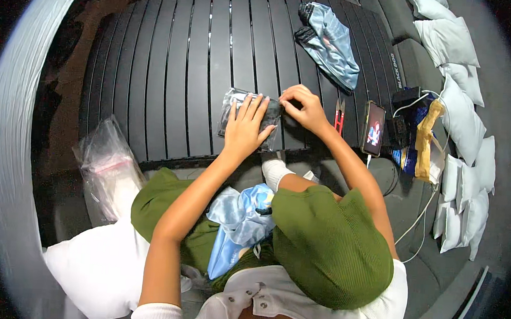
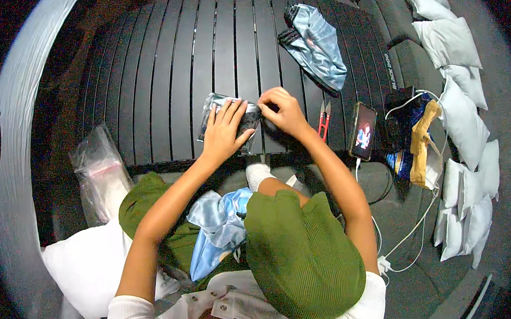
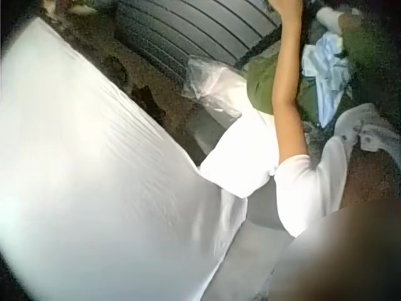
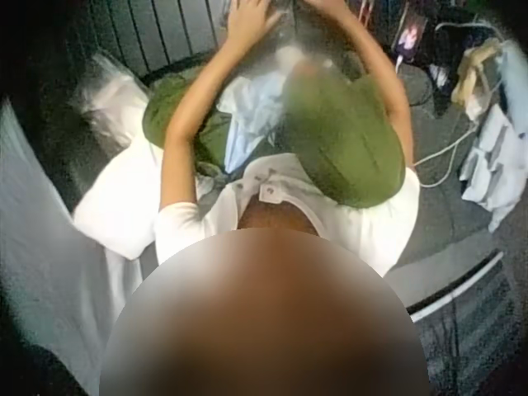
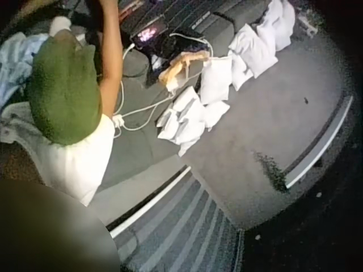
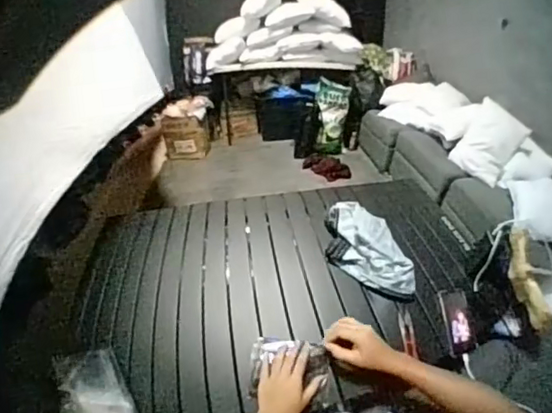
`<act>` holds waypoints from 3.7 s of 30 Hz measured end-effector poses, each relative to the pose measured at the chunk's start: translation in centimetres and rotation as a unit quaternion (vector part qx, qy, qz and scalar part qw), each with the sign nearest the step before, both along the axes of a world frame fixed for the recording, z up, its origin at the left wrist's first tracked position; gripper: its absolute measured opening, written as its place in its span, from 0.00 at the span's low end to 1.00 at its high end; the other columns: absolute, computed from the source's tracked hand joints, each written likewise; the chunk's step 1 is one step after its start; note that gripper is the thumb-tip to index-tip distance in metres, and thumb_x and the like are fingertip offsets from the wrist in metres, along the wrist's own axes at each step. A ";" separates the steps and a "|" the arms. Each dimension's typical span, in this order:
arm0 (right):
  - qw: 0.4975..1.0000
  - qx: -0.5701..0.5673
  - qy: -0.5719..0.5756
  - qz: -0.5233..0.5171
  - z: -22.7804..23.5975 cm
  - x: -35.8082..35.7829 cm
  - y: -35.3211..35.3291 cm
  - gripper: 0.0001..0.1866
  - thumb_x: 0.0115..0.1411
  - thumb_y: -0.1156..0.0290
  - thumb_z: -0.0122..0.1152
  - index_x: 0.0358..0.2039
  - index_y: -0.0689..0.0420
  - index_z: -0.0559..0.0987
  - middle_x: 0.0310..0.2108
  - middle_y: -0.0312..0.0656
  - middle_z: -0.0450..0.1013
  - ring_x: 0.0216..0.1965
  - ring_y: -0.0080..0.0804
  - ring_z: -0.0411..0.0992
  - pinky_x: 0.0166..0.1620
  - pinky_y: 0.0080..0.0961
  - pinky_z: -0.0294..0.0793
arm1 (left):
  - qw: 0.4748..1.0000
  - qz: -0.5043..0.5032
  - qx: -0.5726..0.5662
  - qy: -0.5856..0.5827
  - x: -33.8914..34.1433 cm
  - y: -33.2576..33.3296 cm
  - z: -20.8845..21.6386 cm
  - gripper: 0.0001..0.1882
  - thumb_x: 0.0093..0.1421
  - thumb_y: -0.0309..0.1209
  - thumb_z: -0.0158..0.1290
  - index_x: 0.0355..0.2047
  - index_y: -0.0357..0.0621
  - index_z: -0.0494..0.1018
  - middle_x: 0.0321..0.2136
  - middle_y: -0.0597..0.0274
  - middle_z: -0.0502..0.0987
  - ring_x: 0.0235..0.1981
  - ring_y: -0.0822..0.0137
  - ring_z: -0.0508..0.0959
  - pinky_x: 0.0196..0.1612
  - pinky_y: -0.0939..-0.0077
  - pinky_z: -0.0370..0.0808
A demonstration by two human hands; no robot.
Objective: Packing various fabric pouches and patches into bags and trimming loose threads.
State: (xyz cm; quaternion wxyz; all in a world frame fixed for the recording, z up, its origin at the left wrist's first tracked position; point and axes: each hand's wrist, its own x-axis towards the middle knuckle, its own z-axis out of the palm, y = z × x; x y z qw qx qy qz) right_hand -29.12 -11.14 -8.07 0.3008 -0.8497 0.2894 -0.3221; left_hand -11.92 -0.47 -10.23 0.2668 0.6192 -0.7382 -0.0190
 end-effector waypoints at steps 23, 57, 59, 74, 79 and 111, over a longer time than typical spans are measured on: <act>0.955 -0.273 0.093 0.076 -0.5 -1.3 1.5 0.11 0.40 0.75 0.64 0.28 0.55 0.76 0.34 0.33 0.73 0.35 0.32 0.69 0.39 0.29 0.67 | 0.997 0.000 -0.024 0.074 0.1 0.0 -0.4 0.25 0.47 0.42 0.57 0.42 0.45 0.66 0.51 0.57 0.65 0.56 0.58 0.61 0.59 0.53 0.51; 0.929 -0.112 0.346 0.064 -0.2 -2.2 6.0 0.38 0.57 0.44 0.41 0.61 0.55 0.51 0.63 0.44 0.44 0.65 0.36 0.41 0.62 0.47 0.29 | 0.983 0.024 0.173 0.054 7.3 -0.3 0.2 0.51 0.47 0.59 0.51 0.59 0.32 0.49 0.60 0.46 0.50 0.64 0.56 0.43 0.62 0.55 0.36; 0.990 0.094 0.097 -0.028 -0.9 -2.5 5.4 0.33 0.58 0.53 0.47 0.59 0.57 0.55 0.62 0.47 0.48 0.64 0.39 0.45 0.63 0.41 0.37 | 0.965 0.089 0.093 0.227 7.9 -1.2 -0.7 0.39 0.52 0.51 0.51 0.54 0.31 0.58 0.56 0.45 0.59 0.60 0.52 0.52 0.61 0.57 0.44; 0.941 0.330 -0.064 -0.030 6.6 -0.3 -0.1 0.06 0.49 0.76 0.60 0.29 0.61 0.73 0.31 0.39 0.74 0.33 0.24 0.72 0.38 0.22 0.70 | 0.784 -0.026 0.083 0.615 7.5 -4.0 3.9 0.13 0.52 0.24 0.55 0.38 0.42 0.67 0.35 0.61 0.73 0.39 0.71 0.73 0.43 0.80 0.69; 0.991 0.036 0.079 0.099 8.8 -1.7 1.5 0.07 0.46 0.77 0.59 0.28 0.62 0.75 0.40 0.44 0.74 0.41 0.32 0.72 0.47 0.27 0.68 | 0.866 -0.177 0.190 0.428 13.3 -2.3 6.5 0.13 0.51 0.21 0.45 0.35 0.43 0.76 0.40 0.64 0.76 0.41 0.70 0.73 0.44 0.74 0.67; 0.961 -0.134 0.223 -0.093 -3.5 7.7 1.0 0.25 0.59 0.48 0.42 0.56 0.37 0.63 0.62 0.50 0.47 0.63 0.44 0.45 0.60 0.55 0.37 | 0.992 0.102 0.046 -0.061 5.5 -3.3 -2.3 0.26 0.61 0.40 0.37 0.59 0.46 0.55 0.60 0.56 0.54 0.62 0.61 0.52 0.61 0.52 0.44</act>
